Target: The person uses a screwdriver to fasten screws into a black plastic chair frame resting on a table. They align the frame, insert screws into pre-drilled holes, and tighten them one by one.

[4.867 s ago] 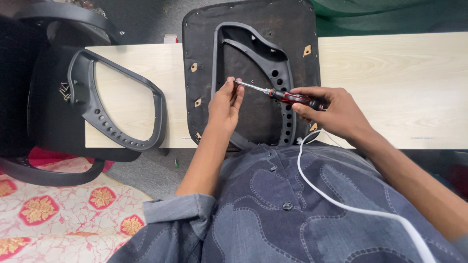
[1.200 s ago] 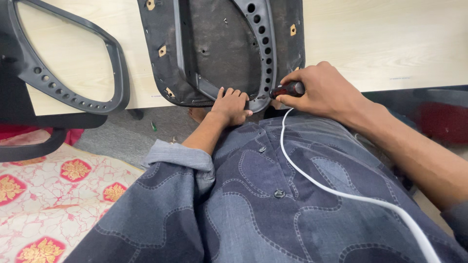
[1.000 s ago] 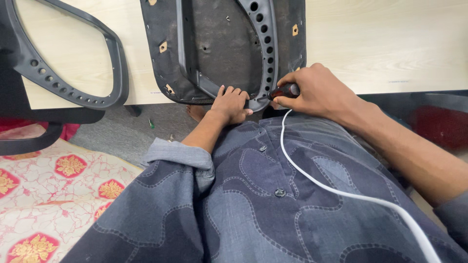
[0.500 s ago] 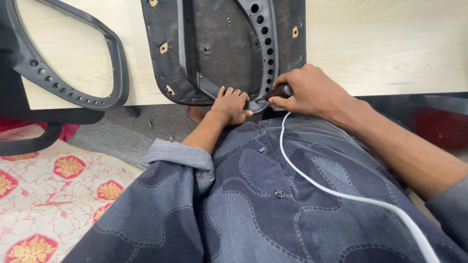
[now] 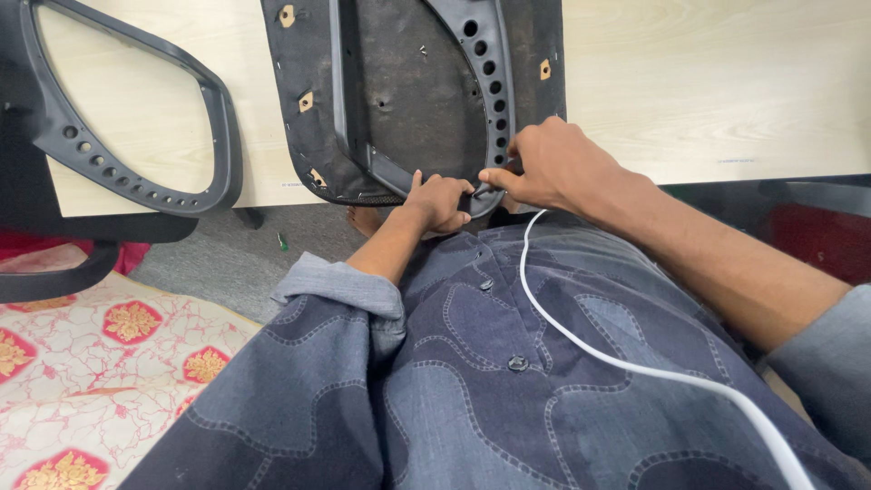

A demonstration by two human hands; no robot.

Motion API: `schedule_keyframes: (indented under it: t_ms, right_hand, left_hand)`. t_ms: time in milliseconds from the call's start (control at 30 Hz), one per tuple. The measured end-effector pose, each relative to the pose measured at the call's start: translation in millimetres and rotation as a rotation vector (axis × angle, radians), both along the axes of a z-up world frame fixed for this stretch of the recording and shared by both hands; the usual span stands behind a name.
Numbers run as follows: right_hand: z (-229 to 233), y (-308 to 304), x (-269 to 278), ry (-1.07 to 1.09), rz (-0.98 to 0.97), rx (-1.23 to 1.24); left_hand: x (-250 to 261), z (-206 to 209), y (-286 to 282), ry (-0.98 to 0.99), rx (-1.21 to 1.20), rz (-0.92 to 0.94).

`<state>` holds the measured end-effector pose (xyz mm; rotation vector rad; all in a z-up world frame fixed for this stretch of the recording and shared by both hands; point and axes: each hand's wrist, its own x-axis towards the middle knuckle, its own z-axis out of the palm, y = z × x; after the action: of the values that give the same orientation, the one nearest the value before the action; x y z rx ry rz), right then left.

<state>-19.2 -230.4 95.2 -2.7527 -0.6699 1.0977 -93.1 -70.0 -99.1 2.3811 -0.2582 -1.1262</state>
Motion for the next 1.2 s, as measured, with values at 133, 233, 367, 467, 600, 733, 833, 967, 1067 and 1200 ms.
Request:
schedule_keyframes:
  t_ms: [133, 233, 367, 467, 600, 733, 833, 967, 1067, 1200]
  right_hand:
    - [-13.2, -10.7, 2.1, -0.029, 0.117, 0.185]
    - [-18.8, -17.2, 3.2, -0.086, 0.226, 0.216]
    - [-14.0, -15.0, 5.0, -0.096, 0.231, 0.192]
    - [-4.5, -10.1, 6.5, -0.008, 0.139, 0.099]
    - [3.4, 0.8, 3.8, -0.04, 0.117, 0.107]
    - [5.5, 7.2, 2.0, 0.018, 0.037, 0.009]
    - [7.6, 7.8, 1.3, 0.03, 0.046, -0.008]
    - [6.5, 3.5, 0.8, 0.005, 0.114, 0.034]
    - [1.6, -1.6, 3.2, 0.009, 0.171, 0.093]
    - [-4.6, -7.8, 4.4, -0.038, 0.256, 0.262]
  left_hand:
    - [1.7, -9.8, -1.4, -0.002, 0.018, -0.023]
    - [1.9, -13.7, -0.8, -0.006, 0.008, -0.027]
    - [1.0, -11.8, -1.2, -0.004, 0.016, -0.025]
    - [0.5, -7.0, -0.7, -0.009, 0.01, -0.019]
    - [2.0, 1.9, -2.0, 0.026, 0.028, -0.016]
    - [3.3, 8.1, -2.7, 0.062, 0.023, -0.004]
    - [4.1, 10.6, -3.5, 0.068, 0.033, -0.001]
    - [4.4, 10.1, -3.3, 0.063, 0.034, -0.01]
    - [4.0, 8.9, -2.9, 0.053, 0.025, -0.008]
    - [3.3, 7.2, -1.6, 0.039, 0.018, -0.01]
